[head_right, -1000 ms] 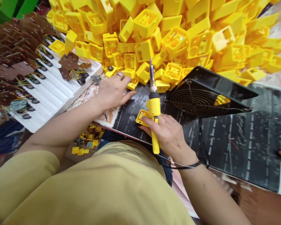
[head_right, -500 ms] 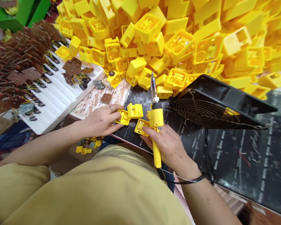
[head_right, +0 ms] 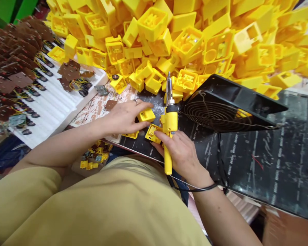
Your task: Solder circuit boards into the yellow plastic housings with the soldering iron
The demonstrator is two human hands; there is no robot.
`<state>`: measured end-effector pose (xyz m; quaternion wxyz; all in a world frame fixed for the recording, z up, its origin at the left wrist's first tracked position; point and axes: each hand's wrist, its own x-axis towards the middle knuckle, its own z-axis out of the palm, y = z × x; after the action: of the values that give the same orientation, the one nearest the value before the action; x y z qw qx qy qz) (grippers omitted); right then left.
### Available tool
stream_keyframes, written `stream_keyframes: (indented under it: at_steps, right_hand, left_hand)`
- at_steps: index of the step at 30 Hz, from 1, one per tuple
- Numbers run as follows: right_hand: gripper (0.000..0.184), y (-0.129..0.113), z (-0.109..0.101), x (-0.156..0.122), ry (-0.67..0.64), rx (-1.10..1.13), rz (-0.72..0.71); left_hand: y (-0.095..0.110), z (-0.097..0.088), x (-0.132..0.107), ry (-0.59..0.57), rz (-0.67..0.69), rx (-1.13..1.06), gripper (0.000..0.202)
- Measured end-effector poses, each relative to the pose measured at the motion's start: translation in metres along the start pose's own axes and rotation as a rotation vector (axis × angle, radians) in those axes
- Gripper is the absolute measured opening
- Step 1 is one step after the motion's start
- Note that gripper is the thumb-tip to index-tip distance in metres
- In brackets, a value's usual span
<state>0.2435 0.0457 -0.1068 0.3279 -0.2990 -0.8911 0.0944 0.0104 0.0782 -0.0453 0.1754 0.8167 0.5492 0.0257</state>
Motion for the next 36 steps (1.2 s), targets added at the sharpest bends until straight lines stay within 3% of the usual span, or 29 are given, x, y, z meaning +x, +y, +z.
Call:
stream_keyframes:
  at_steps: [2, 5, 7, 9, 12, 14, 16, 21, 26, 30, 32, 36]
  right_hand:
    - [0.046, 0.001, 0.0, -0.003, 0.002, 0.011, 0.006]
    - [0.045, 0.005, -0.001, -0.007, 0.004, 0.027, 0.01]
    - [0.046, 0.007, -0.001, -0.009, -0.002, 0.04, 0.01]
    - [0.049, 0.007, -0.002, -0.008, -0.011, 0.052, 0.01]
    - [0.054, 0.001, -0.004, -0.001, -0.017, 0.066, 0.023]
    - [0.054, -0.007, -0.006, 0.007, -0.024, 0.073, 0.028]
    - [0.049, -0.018, -0.005, 0.019, -0.045, 0.071, 0.012]
    - [0.031, -0.041, 0.015, 0.053, -0.129, 0.068, -0.067]
    - [0.029, -0.035, 0.024, 0.057, -0.252, 0.04, -0.052]
    - [0.033, -0.019, 0.008, 0.042, -0.191, 0.021, -0.061]
    - [0.037, -0.014, -0.001, 0.035, -0.131, 0.003, -0.058]
    - [0.046, -0.017, -0.011, 0.025, 0.005, 0.021, -0.034]
  left_hand:
    - [-0.007, -0.001, 0.007, 0.043, -0.046, -0.211, 0.043]
    - [-0.025, -0.01, -0.002, 0.146, -0.107, -0.536, 0.034]
    - [-0.036, -0.015, -0.018, 0.1, -0.179, -0.636, 0.04]
    - [-0.041, -0.016, -0.037, 0.016, -0.271, -0.55, 0.044]
    - [-0.037, -0.013, -0.064, -0.059, -0.355, -0.083, 0.053]
    - [-0.031, -0.014, -0.078, -0.068, -0.377, 0.215, 0.057]
    - [-0.028, -0.017, -0.087, -0.025, -0.325, 0.342, 0.057]
    - [-0.036, -0.019, -0.097, 0.035, 0.032, 0.251, 0.052]
    - [-0.039, 0.001, -0.094, 0.091, 0.091, 0.202, 0.042]
    - [-0.03, 0.009, -0.079, 0.204, 0.18, 0.111, 0.044]
    - [-0.03, 0.001, -0.069, 0.265, 0.115, 0.108, 0.043]
    - [-0.042, -0.024, -0.046, 0.275, -0.203, 0.27, 0.042]
